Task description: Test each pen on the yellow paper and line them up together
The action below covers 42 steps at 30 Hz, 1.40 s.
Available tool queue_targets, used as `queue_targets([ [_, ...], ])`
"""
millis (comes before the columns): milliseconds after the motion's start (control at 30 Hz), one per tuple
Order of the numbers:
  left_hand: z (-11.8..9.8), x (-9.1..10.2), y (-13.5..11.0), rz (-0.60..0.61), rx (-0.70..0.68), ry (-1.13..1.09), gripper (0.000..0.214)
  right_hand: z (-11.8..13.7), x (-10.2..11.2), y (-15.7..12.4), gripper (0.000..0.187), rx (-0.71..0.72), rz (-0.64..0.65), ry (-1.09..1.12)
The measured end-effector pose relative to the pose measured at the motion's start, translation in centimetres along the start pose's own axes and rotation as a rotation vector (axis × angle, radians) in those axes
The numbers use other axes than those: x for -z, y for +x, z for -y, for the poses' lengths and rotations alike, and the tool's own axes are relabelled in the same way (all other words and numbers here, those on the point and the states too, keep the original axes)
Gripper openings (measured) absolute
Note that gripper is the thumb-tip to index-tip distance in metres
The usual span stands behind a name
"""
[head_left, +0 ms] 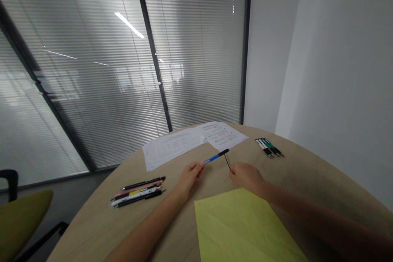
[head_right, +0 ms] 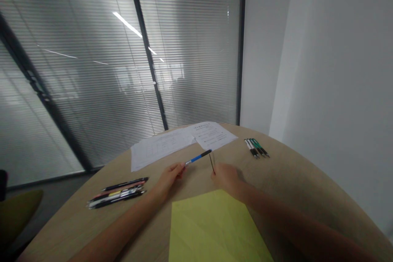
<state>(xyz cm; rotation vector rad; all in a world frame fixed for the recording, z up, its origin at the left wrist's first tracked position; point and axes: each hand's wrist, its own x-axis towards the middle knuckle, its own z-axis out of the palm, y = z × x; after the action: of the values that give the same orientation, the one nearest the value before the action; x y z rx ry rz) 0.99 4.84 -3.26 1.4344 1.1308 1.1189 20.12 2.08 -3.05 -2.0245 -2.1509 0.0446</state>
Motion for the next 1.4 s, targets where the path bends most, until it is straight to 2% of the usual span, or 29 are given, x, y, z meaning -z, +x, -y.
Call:
queue_targets([
  [167,0.1,0.3,0.1,-0.016,0.006,0.03,0.038,0.0,-0.2,0.3,0.025,0.004,0.022,-0.023],
  [333,0.0,0.2,-0.1,-0.007,0.02,0.037,0.038,-0.6,0.0,0.2,0.024,0.021,-0.027,0.026],
  [433,-0.1,0.1,-0.3,0.01,0.022,0.034,0.037,-1.3,0.5,0.3,0.022,0.048,-0.108,0.214],
  [567,-0.4,-0.1,-0.5,0.04,0.015,0.028,0.037,-2.2,0.8,0.6,0.03,0.101,-0.19,0.618],
  [700,-0.5,-0.2,-0.5,0.077,0.003,0.012,0.037,-2.7,0.5,1.1,0.03,0.103,-0.156,0.905],
  [833,-0.4,-0.3,-0.5,0.099,0.011,0.005,0.034,-2.9,0.5,1.4,0.029,0.094,-0.095,1.02],
  [1000,-0.5,-0.3,-0.7,0.103,0.022,-0.019,0.03,-3.5,0.4,2.0,0.026,0.045,-0.057,1.063],
  [1167,-0.4,-0.1,-0.7,0.073,0.054,-0.059,0.024,-4.0,0.2,2.2,0.03,0.036,-0.024,0.994],
  [1400,0.3,0.2,-0.2,0.033,0.073,-0.126,0.023,-4.4,0.0,2.2,0.026,0.135,-0.045,0.819],
])
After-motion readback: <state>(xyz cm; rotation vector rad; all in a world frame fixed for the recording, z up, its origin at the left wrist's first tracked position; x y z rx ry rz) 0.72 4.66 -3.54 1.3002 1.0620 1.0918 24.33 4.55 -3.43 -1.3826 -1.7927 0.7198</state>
